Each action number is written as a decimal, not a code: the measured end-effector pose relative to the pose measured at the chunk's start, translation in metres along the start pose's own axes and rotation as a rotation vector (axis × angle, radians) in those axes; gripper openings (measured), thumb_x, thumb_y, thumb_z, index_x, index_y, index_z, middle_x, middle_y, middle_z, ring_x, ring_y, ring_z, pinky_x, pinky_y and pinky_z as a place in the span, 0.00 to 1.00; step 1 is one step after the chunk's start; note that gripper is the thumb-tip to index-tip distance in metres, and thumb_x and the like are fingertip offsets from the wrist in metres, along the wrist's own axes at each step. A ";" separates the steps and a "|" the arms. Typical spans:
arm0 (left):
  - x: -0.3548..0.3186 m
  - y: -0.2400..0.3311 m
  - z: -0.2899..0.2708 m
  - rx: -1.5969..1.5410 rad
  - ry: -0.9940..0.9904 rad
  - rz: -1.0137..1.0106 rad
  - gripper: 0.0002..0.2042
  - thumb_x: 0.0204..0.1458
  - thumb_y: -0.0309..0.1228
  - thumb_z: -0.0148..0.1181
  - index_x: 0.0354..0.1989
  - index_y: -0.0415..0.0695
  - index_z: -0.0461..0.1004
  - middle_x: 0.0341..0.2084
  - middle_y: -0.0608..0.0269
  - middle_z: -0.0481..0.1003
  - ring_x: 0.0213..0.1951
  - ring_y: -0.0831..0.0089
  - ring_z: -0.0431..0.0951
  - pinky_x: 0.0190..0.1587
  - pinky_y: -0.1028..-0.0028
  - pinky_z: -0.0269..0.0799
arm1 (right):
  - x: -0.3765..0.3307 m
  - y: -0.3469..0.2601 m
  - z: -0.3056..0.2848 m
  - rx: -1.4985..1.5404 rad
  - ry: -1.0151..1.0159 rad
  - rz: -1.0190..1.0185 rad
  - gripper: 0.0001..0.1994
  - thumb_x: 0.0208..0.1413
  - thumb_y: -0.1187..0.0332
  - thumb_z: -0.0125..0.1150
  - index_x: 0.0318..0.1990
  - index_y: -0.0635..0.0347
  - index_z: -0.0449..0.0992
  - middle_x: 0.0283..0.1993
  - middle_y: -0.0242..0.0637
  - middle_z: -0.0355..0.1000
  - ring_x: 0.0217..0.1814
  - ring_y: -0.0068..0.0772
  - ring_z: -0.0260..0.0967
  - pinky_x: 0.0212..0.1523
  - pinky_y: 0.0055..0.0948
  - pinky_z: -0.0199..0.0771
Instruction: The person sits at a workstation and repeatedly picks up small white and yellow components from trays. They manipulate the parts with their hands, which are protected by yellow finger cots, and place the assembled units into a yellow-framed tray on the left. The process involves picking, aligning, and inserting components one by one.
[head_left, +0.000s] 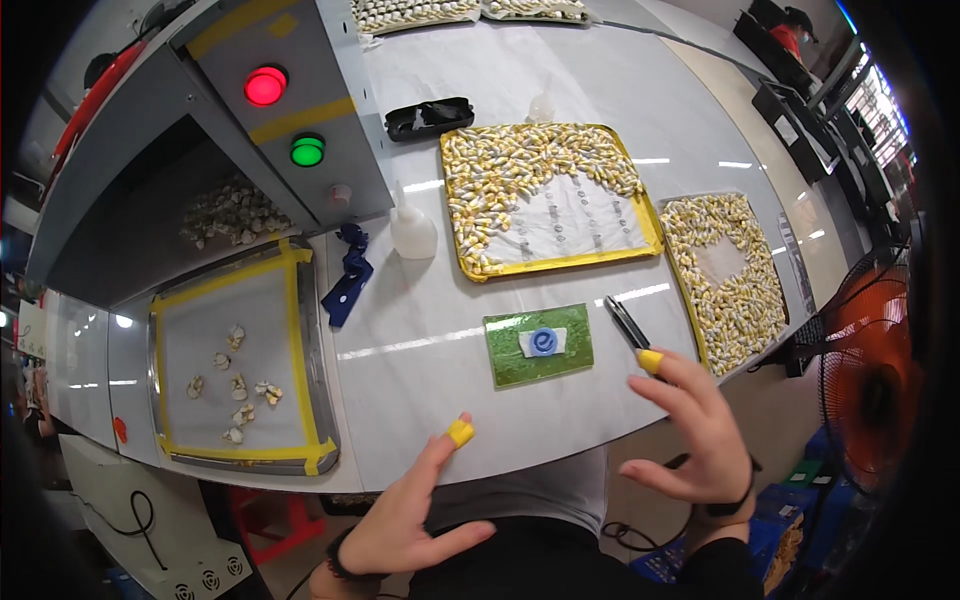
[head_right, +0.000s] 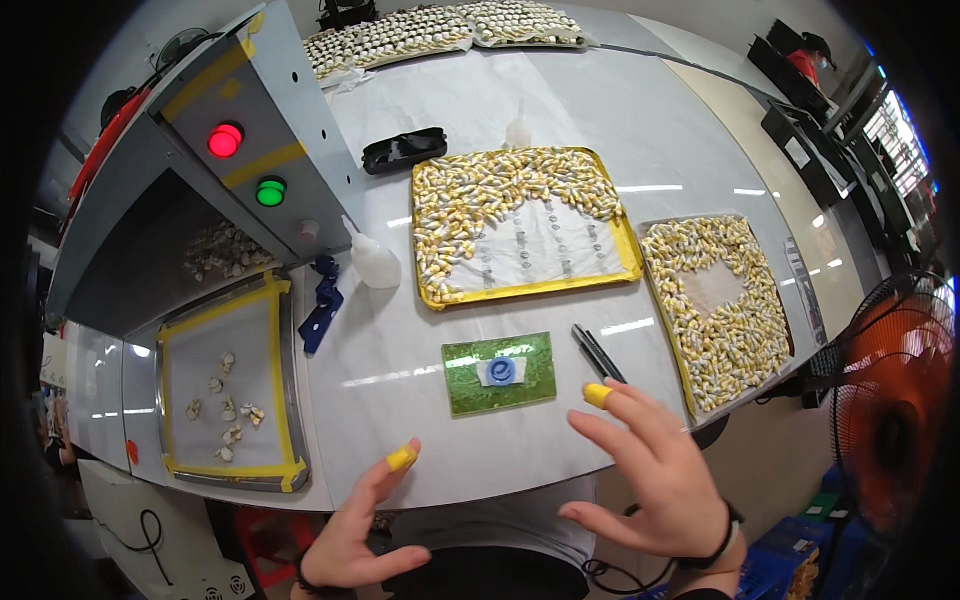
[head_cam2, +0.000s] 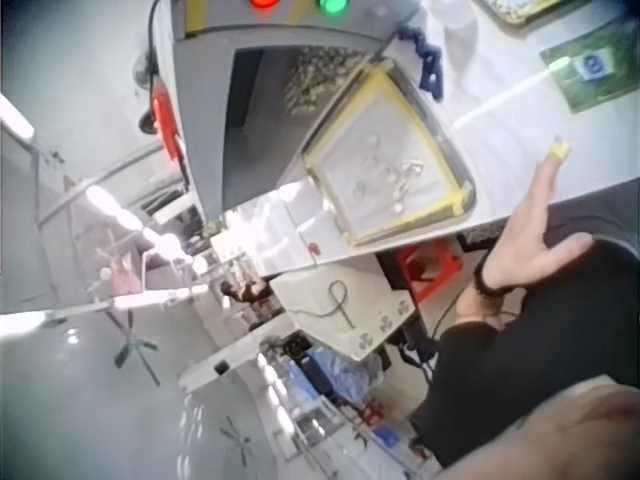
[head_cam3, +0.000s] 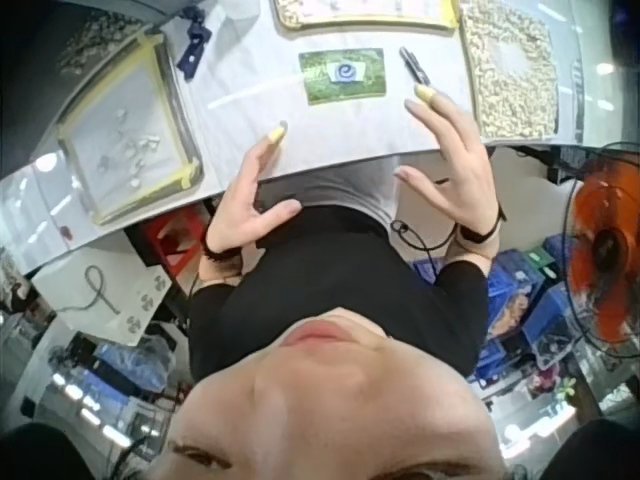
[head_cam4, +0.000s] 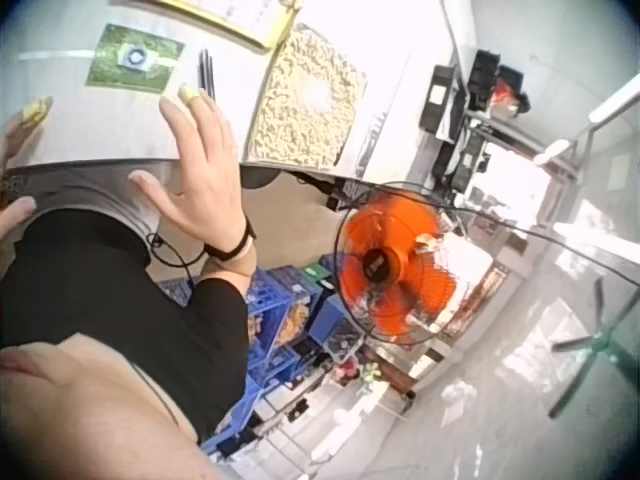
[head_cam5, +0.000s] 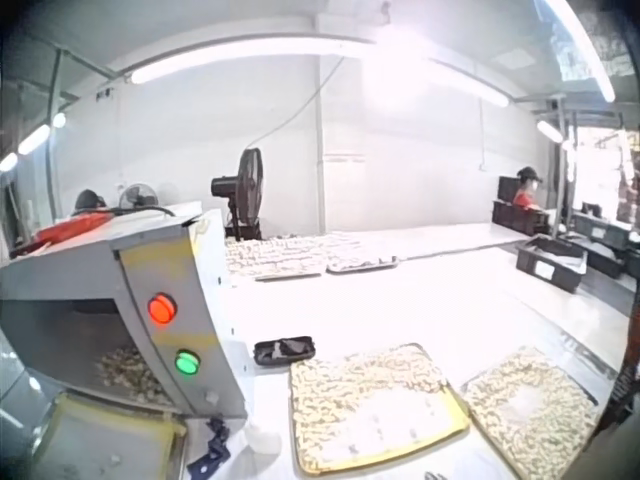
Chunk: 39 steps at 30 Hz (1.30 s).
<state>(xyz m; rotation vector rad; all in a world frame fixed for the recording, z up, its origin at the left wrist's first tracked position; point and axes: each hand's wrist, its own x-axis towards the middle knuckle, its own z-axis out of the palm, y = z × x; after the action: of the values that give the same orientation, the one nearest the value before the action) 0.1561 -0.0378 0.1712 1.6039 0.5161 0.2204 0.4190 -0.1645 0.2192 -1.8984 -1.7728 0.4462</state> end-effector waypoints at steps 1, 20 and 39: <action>-0.012 0.001 -0.014 -0.036 -0.011 -0.011 0.41 0.44 0.34 0.66 0.61 0.31 0.47 0.60 0.42 0.54 0.64 0.58 0.54 0.64 0.66 0.44 | 0.007 -0.004 -0.013 -0.004 -0.020 -0.031 0.32 0.36 0.60 0.72 0.52 0.62 0.69 0.54 0.49 0.63 0.58 0.50 0.60 0.55 0.40 0.61; -0.118 0.064 -0.124 0.554 0.611 -0.022 0.23 0.40 0.34 0.64 0.44 0.34 0.71 0.39 0.53 0.76 0.43 0.67 0.75 0.49 0.72 0.66 | 0.256 -0.005 0.071 0.118 -0.467 0.151 0.22 0.39 0.59 0.72 0.40 0.64 0.76 0.29 0.36 0.71 0.34 0.27 0.69 0.38 0.25 0.66; 0.084 -0.023 -0.291 1.188 0.605 -0.080 0.21 0.38 0.32 0.67 0.43 0.37 0.73 0.33 0.46 0.76 0.34 0.55 0.76 0.38 0.66 0.71 | 0.040 0.040 -0.001 0.073 -0.273 0.186 0.17 0.52 0.56 0.59 0.36 0.64 0.70 0.21 0.47 0.69 0.24 0.48 0.69 0.26 0.36 0.68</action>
<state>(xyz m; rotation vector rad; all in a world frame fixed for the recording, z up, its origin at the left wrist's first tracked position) 0.0976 0.2607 0.1668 2.6655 1.3382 0.3768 0.4562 -0.1259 0.2013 -2.0369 -1.7221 0.8611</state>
